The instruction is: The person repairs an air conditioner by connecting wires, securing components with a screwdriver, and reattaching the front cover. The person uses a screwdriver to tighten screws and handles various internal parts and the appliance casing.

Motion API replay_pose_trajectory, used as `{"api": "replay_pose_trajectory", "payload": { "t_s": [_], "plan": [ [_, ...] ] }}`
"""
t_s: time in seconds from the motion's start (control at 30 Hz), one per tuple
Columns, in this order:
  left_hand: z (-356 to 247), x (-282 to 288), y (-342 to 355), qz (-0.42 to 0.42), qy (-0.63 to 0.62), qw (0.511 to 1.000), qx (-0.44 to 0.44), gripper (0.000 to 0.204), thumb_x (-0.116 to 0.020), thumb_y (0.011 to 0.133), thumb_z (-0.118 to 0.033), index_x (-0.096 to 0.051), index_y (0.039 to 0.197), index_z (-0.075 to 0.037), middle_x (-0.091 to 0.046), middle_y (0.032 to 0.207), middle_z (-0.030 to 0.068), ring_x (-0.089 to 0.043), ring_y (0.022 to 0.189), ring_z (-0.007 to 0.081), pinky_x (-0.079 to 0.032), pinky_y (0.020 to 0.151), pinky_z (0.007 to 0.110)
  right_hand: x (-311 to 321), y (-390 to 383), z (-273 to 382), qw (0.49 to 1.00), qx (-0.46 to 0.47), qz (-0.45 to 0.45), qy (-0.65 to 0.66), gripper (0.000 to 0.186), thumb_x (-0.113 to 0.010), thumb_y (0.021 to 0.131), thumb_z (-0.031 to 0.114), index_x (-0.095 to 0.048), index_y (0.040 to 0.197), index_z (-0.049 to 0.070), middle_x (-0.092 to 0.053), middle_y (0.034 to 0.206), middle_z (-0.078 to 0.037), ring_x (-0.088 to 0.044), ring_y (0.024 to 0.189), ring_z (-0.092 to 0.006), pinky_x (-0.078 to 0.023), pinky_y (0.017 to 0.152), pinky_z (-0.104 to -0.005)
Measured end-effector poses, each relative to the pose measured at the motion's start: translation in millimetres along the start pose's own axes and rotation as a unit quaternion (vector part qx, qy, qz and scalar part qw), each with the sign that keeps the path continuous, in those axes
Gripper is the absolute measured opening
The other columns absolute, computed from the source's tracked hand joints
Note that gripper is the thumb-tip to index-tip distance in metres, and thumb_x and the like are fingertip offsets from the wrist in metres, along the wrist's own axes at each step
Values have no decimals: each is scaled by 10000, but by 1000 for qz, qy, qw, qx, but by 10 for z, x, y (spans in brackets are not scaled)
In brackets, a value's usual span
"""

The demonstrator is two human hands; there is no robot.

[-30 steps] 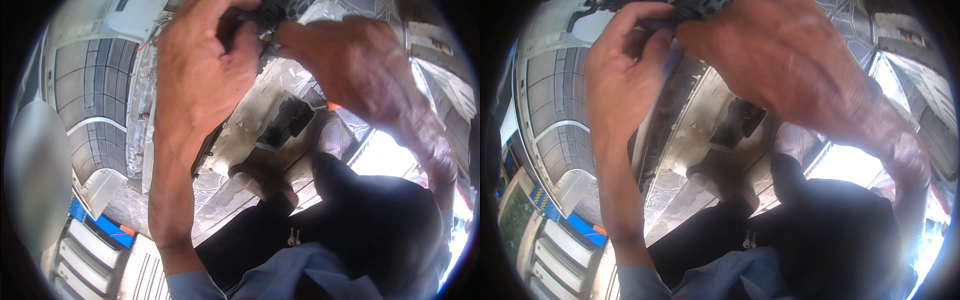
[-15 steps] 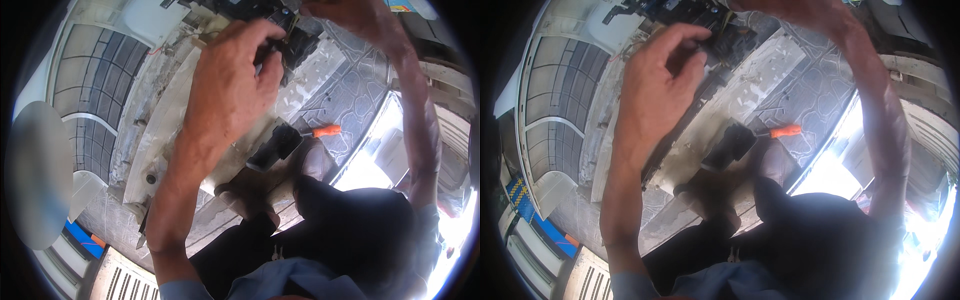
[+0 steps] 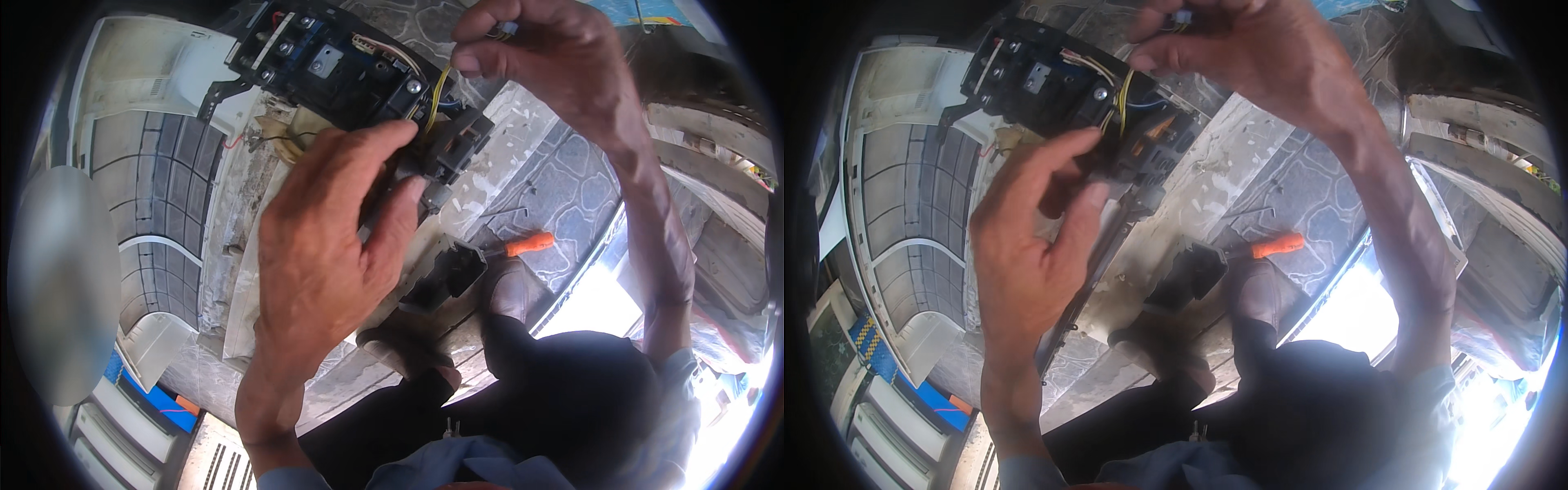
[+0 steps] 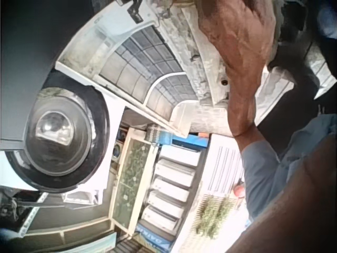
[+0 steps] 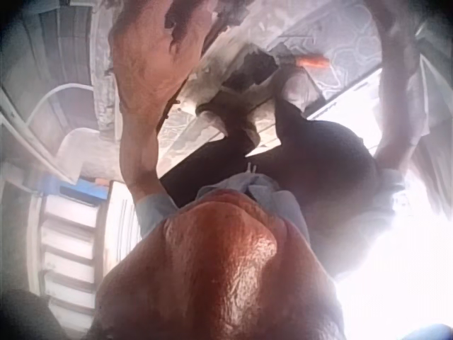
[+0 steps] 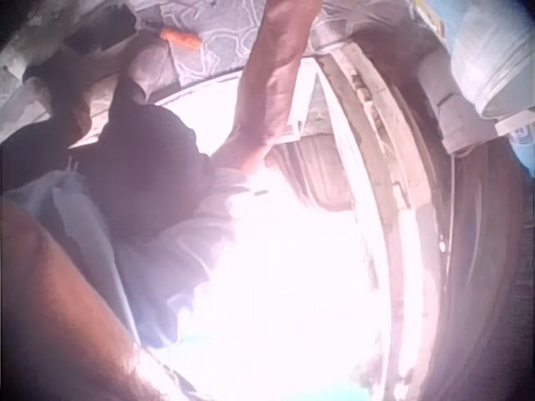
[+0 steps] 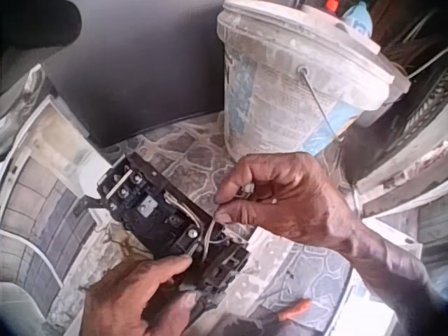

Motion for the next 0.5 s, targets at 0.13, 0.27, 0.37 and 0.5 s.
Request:
{"api": "replay_pose_trajectory", "payload": {
  "t_s": [0.13, 0.27, 0.37, 0.5],
  "plan": [
    [-31, 98, 293, -59, 67, 995, -47, 267, -769, 938, -48, -771, 1203, -73, -667, 885, 29, -602, 735, 104, -468, 637, 270, 27, 81, 99, 974, 163, 28, -153, 131, -788, 970, 54, -754, 1088, 9, -756, 985, -35, -703, 879, -89, -566, 720, -258],
    [-78, 140, 742, 35, 132, 990, -24, 240, -781, 951, -160, -782, 1172, -64, -631, 750, 32, -547, 671, 88, -431, 599, 272, -10, 143, -9, 988, 126, 49, -71, 110, -782, 965, 23, -752, 1069, 3, -755, 997, -33, -699, 905, -92, -571, 764, -264],
    [-85, -37, 1034, 132, 95, 985, 47, 251, -802, 932, -215, -787, 1072, -7, -628, 679, 49, -573, 649, 90, -448, 600, 288, 72, 226, -197, 981, 175, 59, 50, 120, -794, 941, -10, -745, 1050, -4, -759, 1004, -45, -708, 926, -99, -582, 794, -257],
    [-96, -40, 1195, 196, 120, 973, 30, 209, -797, 930, -178, -781, 1026, 7, -640, 688, 46, -596, 644, 93, -456, 598, 284, 82, 310, -299, 979, 161, 44, 117, 141, -817, 902, -38, -737, 1012, 2, -766, 1003, -65, -720, 949, -111, -595, 834, -254]
  ]
}}
Point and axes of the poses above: each hand's wrist, its own y-axis towards the middle knuckle, its own x-axis out of the back of the hand, z = x × y, the point moved 5 cm from there along y, towards the middle knuckle
